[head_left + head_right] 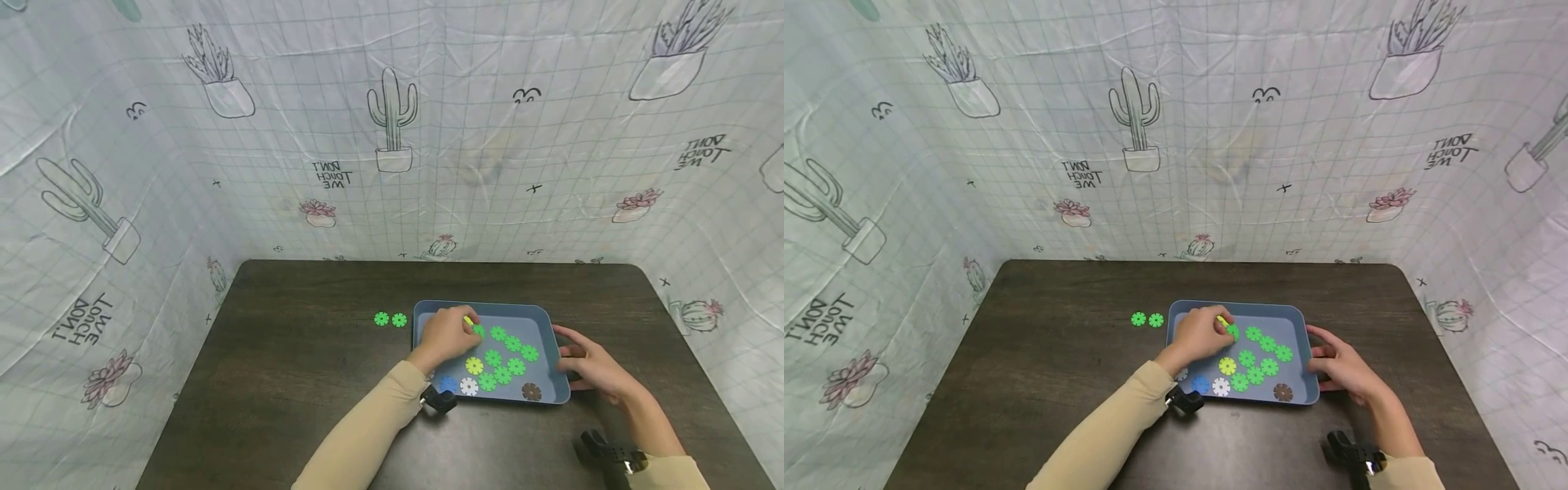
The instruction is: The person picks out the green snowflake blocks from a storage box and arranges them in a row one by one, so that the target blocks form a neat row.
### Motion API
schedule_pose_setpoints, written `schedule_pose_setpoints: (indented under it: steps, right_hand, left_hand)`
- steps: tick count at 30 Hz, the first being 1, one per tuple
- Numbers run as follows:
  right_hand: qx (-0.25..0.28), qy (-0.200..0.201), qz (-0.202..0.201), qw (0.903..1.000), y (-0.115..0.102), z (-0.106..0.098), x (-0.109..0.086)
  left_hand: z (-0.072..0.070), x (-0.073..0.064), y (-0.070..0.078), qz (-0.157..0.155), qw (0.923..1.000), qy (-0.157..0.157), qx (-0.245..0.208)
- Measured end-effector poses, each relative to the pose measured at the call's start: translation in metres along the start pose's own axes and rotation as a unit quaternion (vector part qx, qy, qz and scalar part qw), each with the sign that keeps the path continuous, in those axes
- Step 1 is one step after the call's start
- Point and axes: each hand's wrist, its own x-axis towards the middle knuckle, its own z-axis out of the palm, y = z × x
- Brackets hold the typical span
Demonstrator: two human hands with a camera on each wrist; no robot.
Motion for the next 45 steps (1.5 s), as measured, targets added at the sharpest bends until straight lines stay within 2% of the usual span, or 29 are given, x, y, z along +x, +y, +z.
schedule_pose_setpoints:
  steps: [4, 7, 12, 15, 24, 31, 37, 41, 45]
  right_hand:
    - [-0.002, 0.001, -0.002, 1.0000, -0.001, 0.000, 0.000]
    - [-0.002, 0.000, -0.001, 1.0000, -0.002, 0.001, -0.001]
    - [-0.003, -0.002, 0.003, 1.0000, -0.003, 0.003, -0.002]
    - [-0.005, -0.002, 0.003, 1.0000, -0.003, 0.003, -0.002]
    - [0.002, -0.001, 0.003, 1.0000, 0.000, 0.003, 0.000]
    - [0.005, -0.001, -0.003, 1.0000, 0.002, 0.000, -0.001]
    - [0.003, -0.002, -0.002, 1.0000, -0.001, 0.001, -0.001]
    - [0.000, -0.002, -0.003, 1.0000, -0.001, 0.001, 0.000]
    - [-0.003, -0.001, -0.001, 1.0000, -0.002, 0.001, 0.001]
  left_hand:
    - [-0.007, -0.003, -0.005, -0.001, 0.9997, 0.016, -0.019]
    - [-0.015, -0.007, -0.010, -0.015, 0.9985, 0.028, -0.045]
    - [-0.028, -0.015, -0.021, -0.031, 0.9927, 0.049, -0.106]
    - [-0.036, -0.018, -0.029, -0.034, 0.9895, 0.065, -0.124]
    - [-0.066, -0.024, -0.061, -0.067, 0.9790, 0.136, -0.137]
    - [-0.083, -0.030, -0.086, -0.082, 0.9701, 0.164, -0.159]
    - [-0.093, -0.042, -0.112, -0.102, 0.9595, 0.196, -0.175]
    - [-0.099, -0.051, -0.127, -0.111, 0.9561, 0.205, -0.178]
    - [-0.102, -0.057, -0.137, -0.133, 0.9529, 0.211, -0.173]
